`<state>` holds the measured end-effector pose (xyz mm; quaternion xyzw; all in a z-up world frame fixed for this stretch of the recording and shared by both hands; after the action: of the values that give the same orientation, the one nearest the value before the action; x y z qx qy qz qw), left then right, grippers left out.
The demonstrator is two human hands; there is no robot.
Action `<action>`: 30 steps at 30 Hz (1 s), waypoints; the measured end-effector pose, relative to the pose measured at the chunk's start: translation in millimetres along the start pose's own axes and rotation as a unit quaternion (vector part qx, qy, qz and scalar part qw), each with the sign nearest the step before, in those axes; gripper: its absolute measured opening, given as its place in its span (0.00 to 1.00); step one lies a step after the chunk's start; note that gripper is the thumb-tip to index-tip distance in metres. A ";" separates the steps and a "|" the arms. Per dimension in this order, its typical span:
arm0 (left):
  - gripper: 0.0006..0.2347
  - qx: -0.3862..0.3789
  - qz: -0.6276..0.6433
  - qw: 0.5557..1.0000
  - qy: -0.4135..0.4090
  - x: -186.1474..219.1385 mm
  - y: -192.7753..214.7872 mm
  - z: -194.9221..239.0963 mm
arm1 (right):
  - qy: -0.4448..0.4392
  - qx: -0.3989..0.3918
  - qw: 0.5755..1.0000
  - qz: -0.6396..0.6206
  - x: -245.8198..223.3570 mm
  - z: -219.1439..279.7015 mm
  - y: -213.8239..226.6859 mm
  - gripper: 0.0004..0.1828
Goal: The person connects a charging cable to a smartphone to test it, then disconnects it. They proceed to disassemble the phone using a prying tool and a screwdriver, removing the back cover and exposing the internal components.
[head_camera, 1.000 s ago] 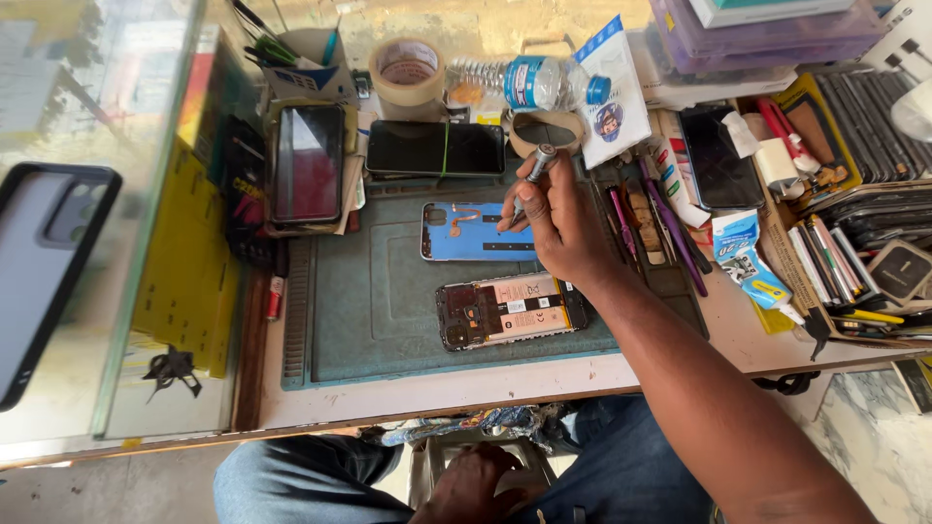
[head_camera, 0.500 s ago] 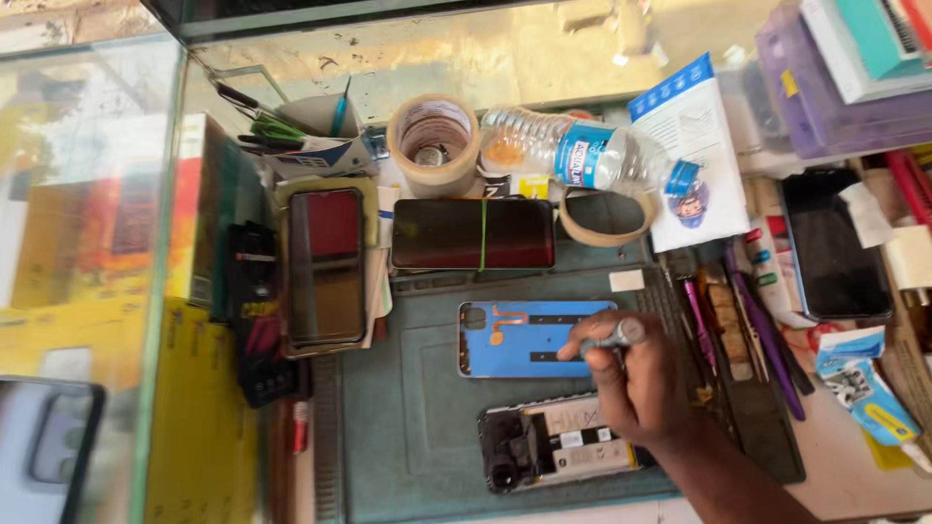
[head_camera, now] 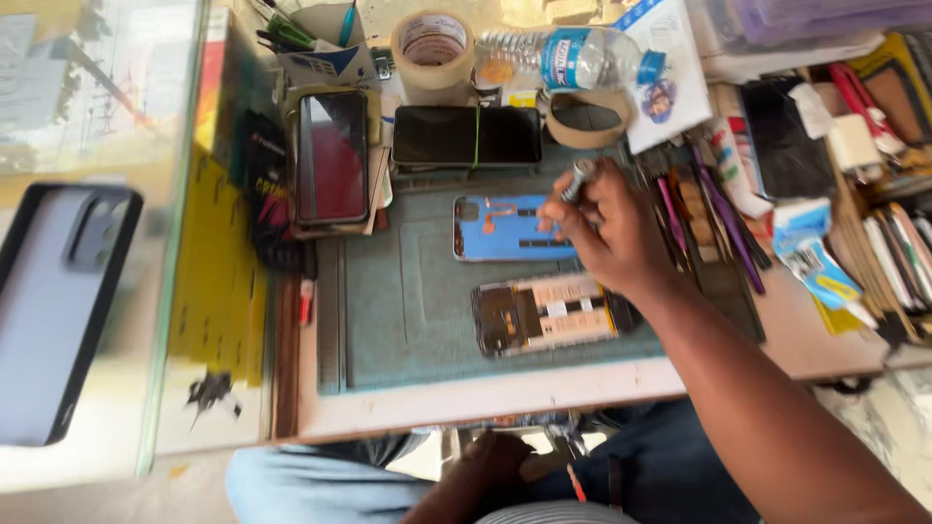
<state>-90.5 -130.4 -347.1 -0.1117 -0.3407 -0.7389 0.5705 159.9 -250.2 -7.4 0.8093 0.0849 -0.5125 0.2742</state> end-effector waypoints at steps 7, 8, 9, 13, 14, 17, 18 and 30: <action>0.17 0.068 0.128 0.963 -0.225 99.0 141.6 237.7 | 0.045 0.034 0.998 -0.035 -17.3 -6.9 7.1 0.11; 0.14 0.076 0.175 0.948 -0.256 105.8 165.4 267.8 | 0.054 0.038 0.997 -0.040 -20.5 -5.5 8.3 0.11; 0.08 0.182 0.096 0.939 -0.276 110.7 199.1 302.8 | 0.063 0.036 0.997 -0.023 -25.1 -3.9 9.2 0.12; 0.05 0.472 -0.045 0.873 -0.114 107.6 295.0 373.4 | 0.092 -0.005 0.995 0.038 -45.2 -3.3 8.6 0.15; 0.07 0.500 -0.061 0.859 -0.091 106.8 310.8 378.2 | 0.097 -0.023 0.994 0.052 -48.3 -4.0 6.2 0.15; 0.11 0.506 -0.104 0.856 -0.008 98.1 341.3 362.4 | 0.036 -0.054 0.997 0.042 -38.4 -3.0 -3.6 0.17; 0.11 0.491 -0.104 0.865 -0.013 94.8 345.1 353.4 | 0.045 -0.062 0.997 0.025 -37.1 -2.6 -8.6 0.18; 0.15 0.348 -0.005 0.936 -0.043 45.0 348.1 289.0 | 0.094 -0.149 0.984 0.017 -45.3 4.3 -34.7 0.36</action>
<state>150.3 -23.3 23.4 0.0639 -0.6015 -0.5714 0.5547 121.2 -217.0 18.5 0.8053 0.1719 -0.4106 0.3917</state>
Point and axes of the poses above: each hand's wrist, its own z-axis away from the middle knuckle, its own y-axis out of the back of the hand, x = y × z, the point moved 7 cm from there along -z, towards the middle knuckle, and after that the axes turned 14 degrees about -x, right-handed, at the moved point
